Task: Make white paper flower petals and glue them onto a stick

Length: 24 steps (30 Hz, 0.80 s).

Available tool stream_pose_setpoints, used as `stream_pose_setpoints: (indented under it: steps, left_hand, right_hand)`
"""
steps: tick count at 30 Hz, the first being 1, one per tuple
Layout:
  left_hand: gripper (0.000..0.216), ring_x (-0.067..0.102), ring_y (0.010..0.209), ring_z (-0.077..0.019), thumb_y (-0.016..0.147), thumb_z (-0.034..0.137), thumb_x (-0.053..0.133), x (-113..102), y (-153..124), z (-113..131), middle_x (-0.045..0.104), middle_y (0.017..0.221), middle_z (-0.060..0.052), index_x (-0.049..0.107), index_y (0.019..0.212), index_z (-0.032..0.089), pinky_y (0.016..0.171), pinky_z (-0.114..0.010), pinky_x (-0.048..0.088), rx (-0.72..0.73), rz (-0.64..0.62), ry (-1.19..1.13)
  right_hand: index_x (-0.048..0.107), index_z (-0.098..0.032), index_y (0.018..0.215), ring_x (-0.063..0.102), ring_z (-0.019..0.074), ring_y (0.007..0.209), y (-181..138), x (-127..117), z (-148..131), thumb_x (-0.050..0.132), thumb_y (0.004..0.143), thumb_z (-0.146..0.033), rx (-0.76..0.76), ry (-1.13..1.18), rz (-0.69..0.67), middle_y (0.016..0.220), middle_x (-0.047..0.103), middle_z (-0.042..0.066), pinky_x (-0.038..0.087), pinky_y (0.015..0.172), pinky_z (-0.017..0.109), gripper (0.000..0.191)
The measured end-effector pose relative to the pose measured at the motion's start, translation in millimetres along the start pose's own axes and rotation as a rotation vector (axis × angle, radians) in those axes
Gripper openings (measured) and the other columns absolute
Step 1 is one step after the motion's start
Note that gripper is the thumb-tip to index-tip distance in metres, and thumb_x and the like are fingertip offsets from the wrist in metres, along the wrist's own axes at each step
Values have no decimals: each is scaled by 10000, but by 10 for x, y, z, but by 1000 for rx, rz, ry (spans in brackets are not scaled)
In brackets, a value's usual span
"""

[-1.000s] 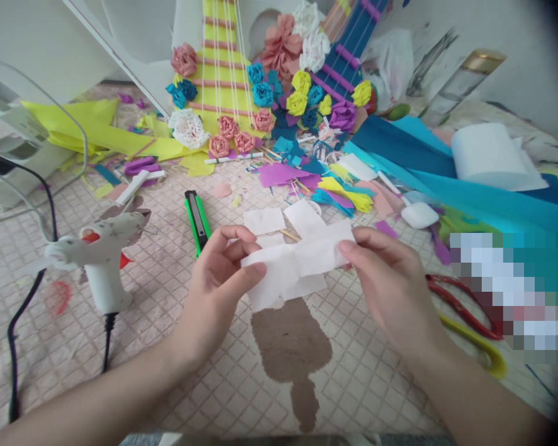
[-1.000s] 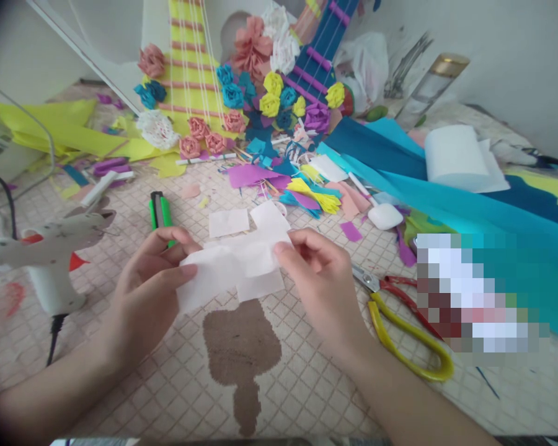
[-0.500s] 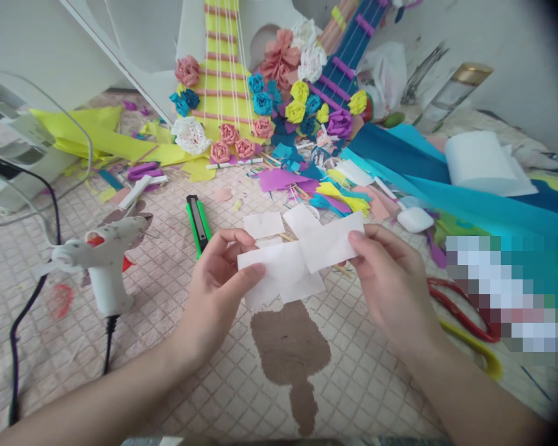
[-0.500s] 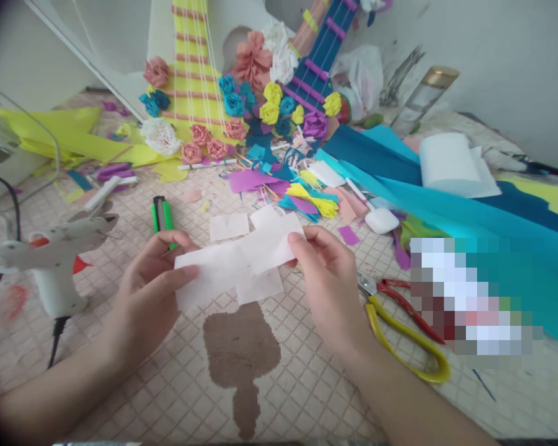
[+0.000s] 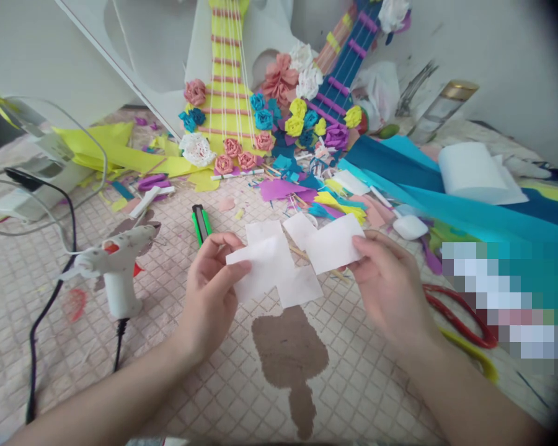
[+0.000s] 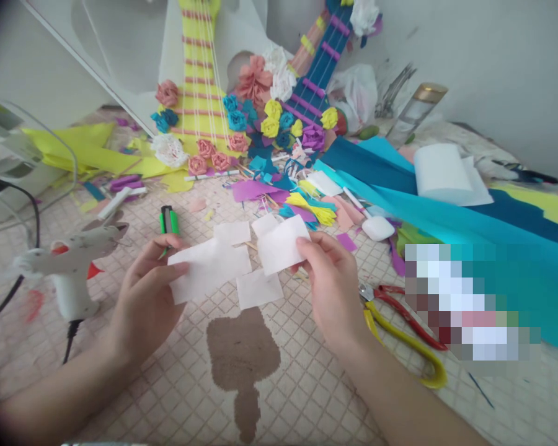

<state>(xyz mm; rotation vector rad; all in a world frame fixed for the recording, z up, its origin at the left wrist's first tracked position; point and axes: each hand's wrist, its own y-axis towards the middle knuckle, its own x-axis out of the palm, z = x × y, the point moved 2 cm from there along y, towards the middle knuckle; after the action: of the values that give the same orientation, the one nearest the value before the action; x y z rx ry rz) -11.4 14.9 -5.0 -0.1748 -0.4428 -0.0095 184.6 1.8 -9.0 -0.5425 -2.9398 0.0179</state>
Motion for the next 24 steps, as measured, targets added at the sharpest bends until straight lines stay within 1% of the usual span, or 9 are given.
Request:
stream_pose_setpoints:
  steps: [3, 7, 9, 11, 12, 16, 20, 22, 24]
  left_hand:
    - [216, 458, 489, -56, 623, 101, 603, -25, 50, 80, 483, 620, 46, 484, 773, 202, 423, -133, 362, 54, 52, -23]
    - [234, 464, 531, -60, 621, 118, 615, -80, 175, 136, 487, 701, 36, 465, 779, 205, 454, -148, 370, 155, 93, -7]
    - [240, 433, 507, -52, 621, 148, 614, -114, 258, 113, 467, 706, 41, 450, 787, 206, 433, -147, 333, 252, 103, 91]
    - [234, 399, 484, -41, 633, 160, 611, -135, 350, 55, 491, 750, 38, 445, 792, 202, 425, -151, 305, 293, 99, 167]
    - [212, 372, 463, -31, 661, 199, 589, -132, 396, 27, 504, 788, 39, 429, 801, 205, 420, -150, 292, 320, 87, 319]
    - [213, 446, 519, -48, 669, 208, 591, -75, 575, -25, 536, 856, 9, 454, 831, 191, 460, -161, 337, 324, 34, 496]
    - [257, 515, 604, -77, 698, 168, 590, 19, 793, 39, 529, 781, 21, 492, 934, 194, 548, -182, 403, 347, -17, 666]
    - [266, 518, 604, -80, 709, 128, 593, 48, 928, 69, 520, 736, 29, 512, 957, 180, 571, -193, 420, 347, -21, 755]
    - [245, 519, 588, -87, 743, 135, 600, 57, 1053, 82, 534, 734, 18, 527, 976, 149, 556, -215, 436, 329, -18, 846]
  right_hand:
    - [576, -183, 616, 512, 124, 609, 41, -29, -18, 583, 720, -210, -12, 91, 46, 663, 531, 3, 387, 474, 229, 107]
    - [585, -169, 617, 539, 128, 625, 104, -75, -57, 612, 696, -211, -58, 164, 90, 683, 572, 10, 409, 464, 223, 93]
    - [587, -162, 637, 560, 132, 602, 132, -100, -69, 631, 671, -225, -56, 191, 119, 700, 599, 16, 419, 447, 226, 84]
    - [586, -157, 655, 574, 130, 551, 157, -118, -75, 646, 644, -232, -46, 214, 136, 708, 623, 19, 410, 410, 221, 97]
    - [584, -155, 660, 578, 128, 524, 167, -124, -76, 649, 636, -233, -41, 221, 137, 705, 629, 18, 405, 395, 218, 104]
    - [583, -159, 721, 593, 127, 478, 200, -142, -76, 638, 631, -241, -40, 226, 130, 675, 633, 2, 408, 387, 211, 134]
    - [564, -169, 754, 597, 126, 468, 239, -139, -73, 610, 637, -291, -27, 149, 56, 629, 617, -13, 406, 392, 208, 175]
    - [562, -161, 718, 591, 135, 448, 262, -134, -73, 598, 636, -311, -10, 97, -23, 602, 617, 0, 402, 385, 219, 175]
    - [563, -154, 661, 588, 151, 431, 279, -135, -67, 595, 634, -311, 14, 25, -118, 558, 616, 16, 390, 373, 226, 163]
